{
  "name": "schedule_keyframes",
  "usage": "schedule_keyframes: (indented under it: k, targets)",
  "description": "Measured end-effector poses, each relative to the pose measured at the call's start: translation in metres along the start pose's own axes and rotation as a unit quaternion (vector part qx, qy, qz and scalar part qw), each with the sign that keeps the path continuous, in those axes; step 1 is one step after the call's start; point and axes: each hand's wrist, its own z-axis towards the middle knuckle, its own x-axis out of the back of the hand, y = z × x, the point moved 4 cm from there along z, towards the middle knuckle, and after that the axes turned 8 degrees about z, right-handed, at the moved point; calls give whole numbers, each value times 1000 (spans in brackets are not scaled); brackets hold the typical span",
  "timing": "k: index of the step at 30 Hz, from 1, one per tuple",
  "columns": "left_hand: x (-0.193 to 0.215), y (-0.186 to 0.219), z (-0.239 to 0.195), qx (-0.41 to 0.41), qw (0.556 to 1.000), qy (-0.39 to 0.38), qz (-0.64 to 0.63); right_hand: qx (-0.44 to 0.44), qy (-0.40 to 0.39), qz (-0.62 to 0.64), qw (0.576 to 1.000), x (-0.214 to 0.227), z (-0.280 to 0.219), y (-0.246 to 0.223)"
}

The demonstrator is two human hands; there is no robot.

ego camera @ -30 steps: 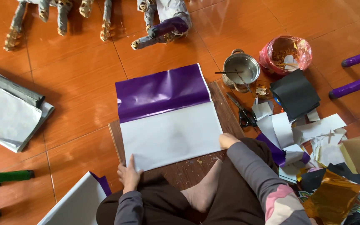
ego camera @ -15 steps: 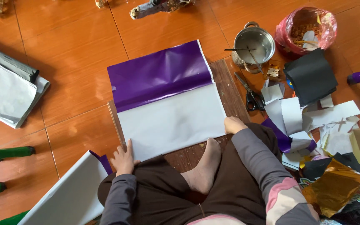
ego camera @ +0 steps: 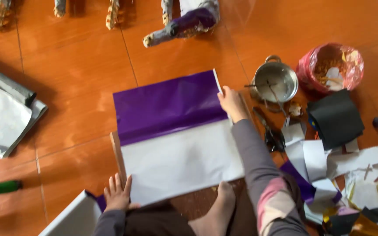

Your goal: Cutting and folding paper or plastic sheets for a craft project.

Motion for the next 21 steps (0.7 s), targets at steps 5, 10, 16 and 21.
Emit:
schedule_keyframes:
  k: [5, 10, 16, 21]
  targets:
    - [12, -1, 0, 13, 998, -51, -24, -44, 115, 22, 992, -55, 46, 18]
    - [11, -2, 1, 17, 995, -90, -25, -101, 96, 333, 932, -44, 87, 8]
    - [5, -1, 8, 15, 997, -50, -48, 112, -80, 374, 917, 53, 6, -113]
    - [-4, 1, 7, 33, 998, -5, -56, 186, -9, 192, 963, 152, -144, -117]
